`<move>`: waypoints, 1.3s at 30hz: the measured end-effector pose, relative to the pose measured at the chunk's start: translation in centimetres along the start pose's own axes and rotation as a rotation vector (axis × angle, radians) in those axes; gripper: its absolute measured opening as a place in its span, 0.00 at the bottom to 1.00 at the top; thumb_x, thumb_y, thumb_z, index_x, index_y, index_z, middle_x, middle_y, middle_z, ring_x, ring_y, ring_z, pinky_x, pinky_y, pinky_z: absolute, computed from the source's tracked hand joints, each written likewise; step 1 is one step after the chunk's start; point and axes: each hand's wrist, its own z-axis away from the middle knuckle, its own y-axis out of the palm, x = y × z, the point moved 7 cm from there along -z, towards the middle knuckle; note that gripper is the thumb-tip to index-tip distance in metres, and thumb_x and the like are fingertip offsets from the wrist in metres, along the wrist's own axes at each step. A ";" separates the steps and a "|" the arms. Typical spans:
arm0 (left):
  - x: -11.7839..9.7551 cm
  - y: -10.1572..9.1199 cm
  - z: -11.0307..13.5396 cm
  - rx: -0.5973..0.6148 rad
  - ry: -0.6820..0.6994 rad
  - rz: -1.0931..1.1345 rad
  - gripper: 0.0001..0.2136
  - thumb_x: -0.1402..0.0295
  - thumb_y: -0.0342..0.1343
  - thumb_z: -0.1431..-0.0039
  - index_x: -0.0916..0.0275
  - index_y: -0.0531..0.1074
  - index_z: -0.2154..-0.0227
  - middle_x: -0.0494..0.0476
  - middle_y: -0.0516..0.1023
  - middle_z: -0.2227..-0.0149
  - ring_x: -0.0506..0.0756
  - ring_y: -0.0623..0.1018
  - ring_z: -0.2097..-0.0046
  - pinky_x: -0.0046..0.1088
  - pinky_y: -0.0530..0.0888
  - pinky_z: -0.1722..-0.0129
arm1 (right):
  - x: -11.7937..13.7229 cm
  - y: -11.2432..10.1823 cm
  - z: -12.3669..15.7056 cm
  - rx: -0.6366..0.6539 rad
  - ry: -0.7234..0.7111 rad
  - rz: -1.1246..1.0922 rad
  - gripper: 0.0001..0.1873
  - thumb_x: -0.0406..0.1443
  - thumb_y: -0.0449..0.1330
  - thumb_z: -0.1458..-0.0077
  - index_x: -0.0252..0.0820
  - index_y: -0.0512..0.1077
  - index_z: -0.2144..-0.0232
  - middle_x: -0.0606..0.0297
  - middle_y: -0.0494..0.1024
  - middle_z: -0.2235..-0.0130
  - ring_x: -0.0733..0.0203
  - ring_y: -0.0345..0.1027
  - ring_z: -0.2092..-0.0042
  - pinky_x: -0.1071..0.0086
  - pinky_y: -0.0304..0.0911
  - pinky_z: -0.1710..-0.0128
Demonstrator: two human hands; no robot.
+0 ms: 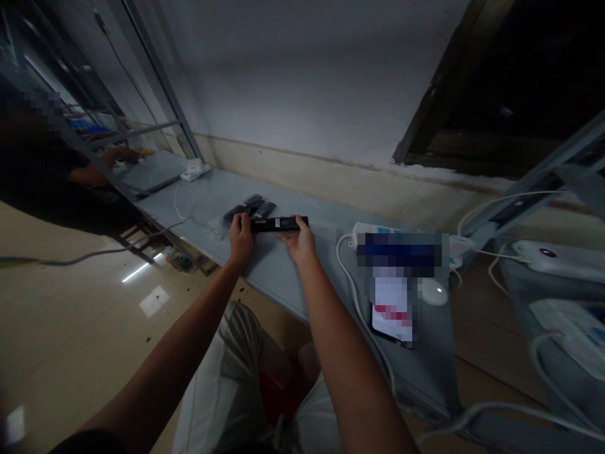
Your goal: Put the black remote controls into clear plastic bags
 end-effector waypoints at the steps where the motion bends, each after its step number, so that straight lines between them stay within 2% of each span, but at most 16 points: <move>1: 0.2 0.0 0.0 -0.002 -0.019 0.030 0.25 0.43 0.41 0.34 0.61 0.70 0.62 0.57 0.74 0.69 0.56 0.76 0.65 0.34 0.73 0.64 | 0.1 -0.1 0.0 -0.003 -0.001 -0.001 0.06 0.36 0.54 0.38 0.41 0.71 0.65 0.61 0.82 0.68 0.56 0.78 0.63 0.54 0.77 0.63; 6: 0.8 0.1 0.1 -0.009 -0.091 0.127 0.30 0.38 0.34 0.36 0.60 0.69 0.65 0.53 0.68 0.76 0.55 0.73 0.72 0.34 0.72 0.70 | 0.3 -0.2 -0.1 -0.035 -0.007 -0.008 0.06 0.35 0.54 0.39 0.41 0.71 0.65 0.61 0.83 0.67 0.55 0.79 0.61 0.54 0.77 0.63; 13: 1.6 0.4 0.0 0.004 -0.158 0.221 0.32 0.37 0.31 0.37 0.59 0.68 0.65 0.50 0.64 0.80 0.53 0.68 0.79 0.32 0.69 0.78 | 0.4 0.0 0.1 -0.037 -0.021 -0.003 0.06 0.36 0.55 0.40 0.42 0.71 0.66 0.62 0.83 0.68 0.56 0.79 0.62 0.56 0.77 0.62; 20: 2.5 0.5 0.1 -0.017 -0.281 0.246 0.30 0.38 0.31 0.36 0.59 0.65 0.69 0.49 0.62 0.82 0.50 0.64 0.83 0.29 0.64 0.84 | 0.3 -0.1 0.0 -0.039 -0.016 -0.007 0.05 0.35 0.55 0.40 0.42 0.70 0.66 0.63 0.83 0.68 0.56 0.79 0.62 0.56 0.77 0.65; 23: 2.5 0.3 -0.1 -0.031 -0.256 0.234 0.29 0.39 0.31 0.35 0.59 0.65 0.68 0.49 0.63 0.80 0.50 0.66 0.81 0.29 0.67 0.81 | 0.3 -0.2 -0.1 -0.043 -0.014 -0.001 0.05 0.36 0.55 0.40 0.42 0.70 0.66 0.63 0.83 0.68 0.57 0.79 0.63 0.58 0.77 0.64; 25: 2.1 0.1 -0.2 -0.045 -0.191 0.194 0.28 0.41 0.33 0.34 0.60 0.66 0.64 0.51 0.66 0.76 0.52 0.70 0.76 0.31 0.71 0.75 | 0.2 -0.2 -0.1 -0.045 -0.013 0.008 0.05 0.36 0.55 0.40 0.42 0.70 0.66 0.63 0.83 0.68 0.57 0.79 0.63 0.59 0.77 0.64; 28: 1.1 -0.4 -0.2 -0.053 -0.063 0.106 0.22 0.46 0.41 0.33 0.60 0.67 0.58 0.56 0.73 0.67 0.54 0.76 0.66 0.34 0.75 0.64 | 0.4 -0.3 -0.2 -0.043 -0.030 0.002 0.05 0.36 0.55 0.40 0.42 0.71 0.66 0.63 0.83 0.68 0.57 0.79 0.62 0.57 0.76 0.61; 31: -0.4 0.0 0.1 0.037 0.060 0.017 0.15 0.53 0.51 0.36 0.59 0.68 0.55 0.59 0.76 0.59 0.57 0.77 0.57 0.36 0.74 0.55 | 0.6 -0.5 -0.3 -0.072 -0.056 -0.013 0.04 0.35 0.55 0.40 0.43 0.70 0.66 0.64 0.82 0.68 0.57 0.78 0.62 0.56 0.76 0.61; 35: -1.3 0.7 0.5 0.154 0.125 -0.061 0.13 0.62 0.56 0.40 0.58 0.68 0.53 0.60 0.77 0.56 0.59 0.77 0.55 0.39 0.73 0.52 | 0.9 -0.3 -0.3 -0.063 -0.079 -0.037 0.04 0.35 0.56 0.40 0.43 0.70 0.65 0.63 0.82 0.68 0.58 0.79 0.61 0.56 0.76 0.60; 39: -1.4 1.0 0.6 0.176 0.135 -0.074 0.13 0.64 0.56 0.40 0.58 0.69 0.52 0.60 0.78 0.57 0.60 0.78 0.56 0.39 0.73 0.54 | 1.0 -0.2 -0.2 -0.049 -0.081 -0.046 0.03 0.35 0.56 0.40 0.44 0.70 0.65 0.64 0.82 0.67 0.57 0.79 0.59 0.54 0.75 0.57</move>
